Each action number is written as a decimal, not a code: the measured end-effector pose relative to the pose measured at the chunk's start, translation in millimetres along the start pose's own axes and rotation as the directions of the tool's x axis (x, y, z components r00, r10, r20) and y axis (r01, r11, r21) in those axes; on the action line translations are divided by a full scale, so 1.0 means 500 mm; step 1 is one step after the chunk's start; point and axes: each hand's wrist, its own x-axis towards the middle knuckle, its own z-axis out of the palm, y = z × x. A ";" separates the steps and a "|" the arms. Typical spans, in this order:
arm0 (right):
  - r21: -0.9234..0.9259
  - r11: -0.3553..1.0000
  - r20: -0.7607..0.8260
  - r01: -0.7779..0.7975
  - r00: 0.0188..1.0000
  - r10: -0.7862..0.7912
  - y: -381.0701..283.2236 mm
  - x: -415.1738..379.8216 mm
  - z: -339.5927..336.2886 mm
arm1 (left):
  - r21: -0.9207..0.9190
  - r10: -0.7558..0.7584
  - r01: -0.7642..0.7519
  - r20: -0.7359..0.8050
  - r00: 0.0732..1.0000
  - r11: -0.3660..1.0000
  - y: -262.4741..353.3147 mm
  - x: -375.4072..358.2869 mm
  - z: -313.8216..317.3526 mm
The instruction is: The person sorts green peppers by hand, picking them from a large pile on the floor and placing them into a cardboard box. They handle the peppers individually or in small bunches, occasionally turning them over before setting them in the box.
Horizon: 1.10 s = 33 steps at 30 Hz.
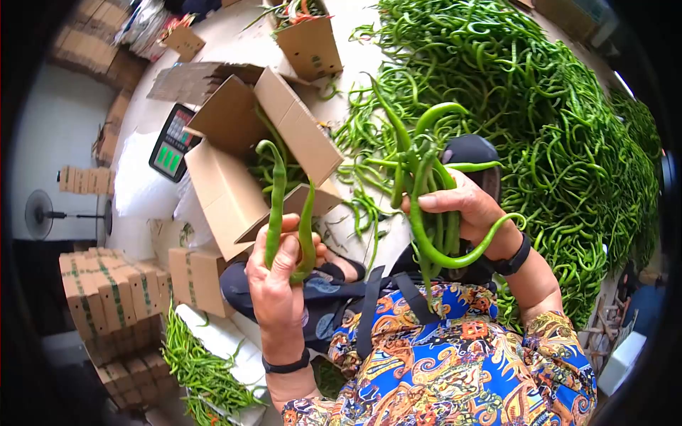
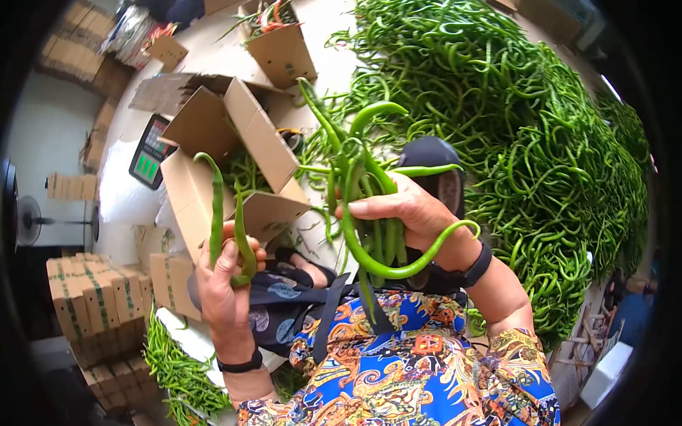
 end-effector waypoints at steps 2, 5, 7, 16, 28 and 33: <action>0.028 0.999 0.060 -0.038 0.998 0.036 0.017 0.009 -0.003 | -0.117 -0.050 0.049 -0.006 0.999 0.992 0.007 0.008 -0.027; -0.056 0.997 0.038 -0.047 0.998 0.049 0.037 0.022 0.019 | -0.130 -0.025 0.019 -0.045 0.999 0.991 0.009 0.028 -0.049; -0.057 0.996 0.070 -0.070 0.995 0.074 0.044 0.028 0.031 | -0.087 0.024 -0.027 -0.028 0.999 0.996 0.014 0.057 -0.074; 0.109 0.983 0.277 -0.145 0.954 0.110 0.074 0.033 0.018 | 0.091 0.164 -0.225 0.437 0.884 0.970 0.009 0.102 -0.005; 0.024 0.976 0.116 -0.218 0.970 0.214 0.126 0.063 -0.009 | -0.140 -0.196 0.222 0.179 0.964 0.965 -0.078 0.064 -0.003; 0.065 0.959 0.155 -0.275 0.952 0.263 0.133 0.059 -0.026 | -0.191 -0.202 0.231 0.157 0.967 0.954 -0.085 0.065 -0.056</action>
